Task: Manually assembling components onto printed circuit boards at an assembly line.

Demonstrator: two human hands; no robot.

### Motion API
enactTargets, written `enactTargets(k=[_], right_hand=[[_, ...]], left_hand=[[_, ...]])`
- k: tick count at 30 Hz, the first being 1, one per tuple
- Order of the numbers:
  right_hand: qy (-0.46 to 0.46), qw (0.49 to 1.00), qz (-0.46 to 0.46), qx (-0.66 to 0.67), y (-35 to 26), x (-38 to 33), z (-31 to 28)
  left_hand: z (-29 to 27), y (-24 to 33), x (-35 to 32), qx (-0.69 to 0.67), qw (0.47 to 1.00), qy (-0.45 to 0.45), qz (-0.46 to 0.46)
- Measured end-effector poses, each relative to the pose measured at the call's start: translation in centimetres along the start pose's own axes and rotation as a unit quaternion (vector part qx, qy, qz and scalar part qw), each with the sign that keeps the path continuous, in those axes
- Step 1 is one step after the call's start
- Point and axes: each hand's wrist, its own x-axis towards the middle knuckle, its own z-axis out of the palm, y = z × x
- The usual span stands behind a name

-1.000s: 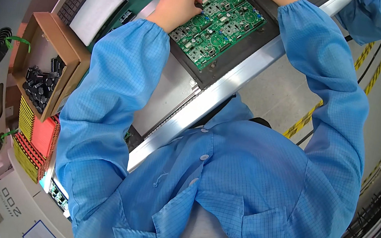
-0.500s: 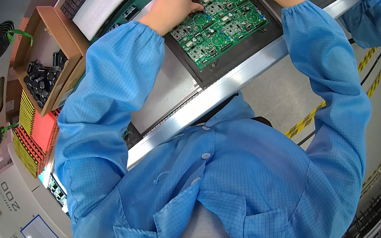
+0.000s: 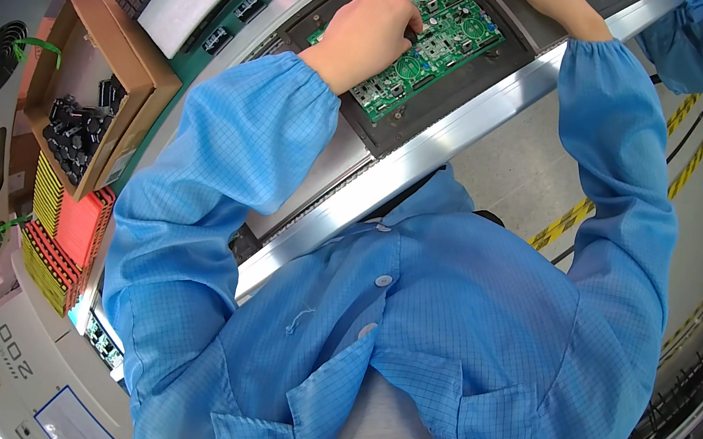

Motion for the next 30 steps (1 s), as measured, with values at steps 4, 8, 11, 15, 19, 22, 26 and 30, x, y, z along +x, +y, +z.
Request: enactTargets(k=[4,8,11,15,19,22,26,30], right_hand=[[-0.024,0.999,-0.014,0.037,-0.1,-1.8,0.7],[-0.040,0.999,-0.021,0.028,0.1,-2.3,1.5],[-0.033,0.998,-0.040,0.021,-0.1,-2.4,1.9],[-0.056,0.992,-0.088,-0.073,3.1,-2.3,2.9],[-0.038,0.991,-0.127,-0.018,3.3,-1.3,3.9],[-0.005,0.991,-0.121,-0.049,3.0,-2.7,3.7],[-0.009,0.992,-0.099,-0.084,3.7,-3.2,3.4],[-0.072,0.987,-0.110,-0.093,0.7,-1.9,2.8]], left_hand=[[0.1,0.4,-0.2,0.037,0.999,-0.009,-0.019],[0.5,0.8,-0.5,0.071,0.997,0.018,0.017],[0.9,1.4,-0.9,0.093,0.995,0.025,0.033],[0.6,1.8,-1.3,0.140,0.989,0.032,0.040],[0.5,1.5,-2.5,0.234,0.971,0.024,0.040],[0.6,2.6,-3.4,0.248,0.965,0.068,0.056],[-4.3,2.5,-9.7,0.227,0.968,0.096,0.033],[-9.8,-1.0,-18.8,0.231,0.957,0.161,-0.066]])
